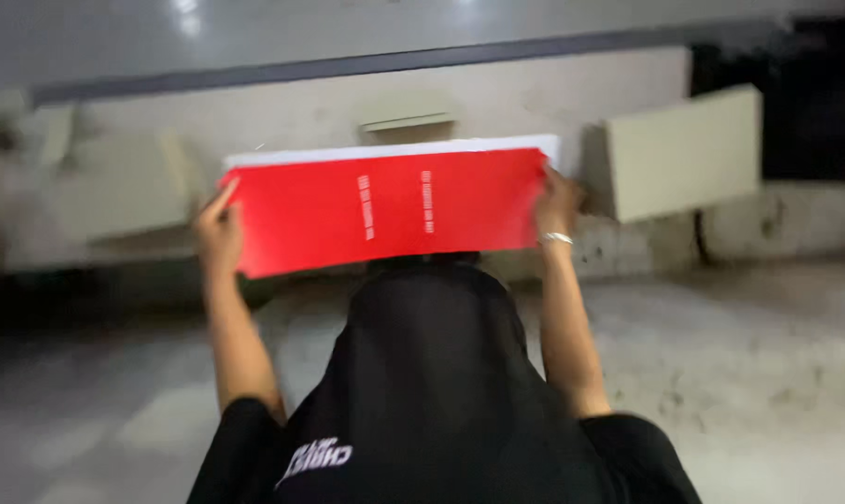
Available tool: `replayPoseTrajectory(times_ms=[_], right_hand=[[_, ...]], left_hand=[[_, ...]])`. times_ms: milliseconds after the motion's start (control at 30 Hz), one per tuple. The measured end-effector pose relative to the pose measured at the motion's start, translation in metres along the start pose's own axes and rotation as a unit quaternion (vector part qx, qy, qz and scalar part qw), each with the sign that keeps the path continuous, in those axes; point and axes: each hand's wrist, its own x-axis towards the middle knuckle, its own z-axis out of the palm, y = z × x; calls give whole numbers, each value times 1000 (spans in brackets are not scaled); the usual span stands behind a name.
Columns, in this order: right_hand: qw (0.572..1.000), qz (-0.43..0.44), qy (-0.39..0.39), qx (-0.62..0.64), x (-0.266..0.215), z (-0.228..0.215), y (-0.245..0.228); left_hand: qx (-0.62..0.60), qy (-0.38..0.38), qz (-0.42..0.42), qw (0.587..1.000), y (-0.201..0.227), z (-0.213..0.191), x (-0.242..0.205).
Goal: The person repeatedly assembles books by placing beige covers onto white paper stacks and then inserting red paper sheets into the center. The person aligns the covers and smooths the red sheets before moving the completed items aside.
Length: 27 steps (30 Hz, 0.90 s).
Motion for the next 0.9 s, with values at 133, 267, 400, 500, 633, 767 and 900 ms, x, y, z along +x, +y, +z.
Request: replayPoseTrajectory(times_ms=[133, 267, 400, 500, 633, 767, 900], right_hand=[[996, -53, 23, 69, 10, 6, 27], [989, -130, 36, -63, 26, 9, 48], [996, -61, 13, -71, 11, -19, 11], [997, -42, 52, -44, 13, -11, 16], [998, -39, 23, -45, 12, -16, 11], [993, -70, 34, -91, 4, -23, -3], [992, -70, 43, -98, 6, -21, 1]], left_hand=[[17, 42, 28, 999, -43, 23, 8], [48, 11, 5, 999, -60, 34, 17], [72, -11, 2, 997, -77, 43, 19], [81, -11, -17, 997, -29, 27, 9], [86, -7, -18, 996, -38, 34, 12], [80, -14, -15, 997, -41, 35, 11], [86, -14, -25, 996, -30, 31, 9]])
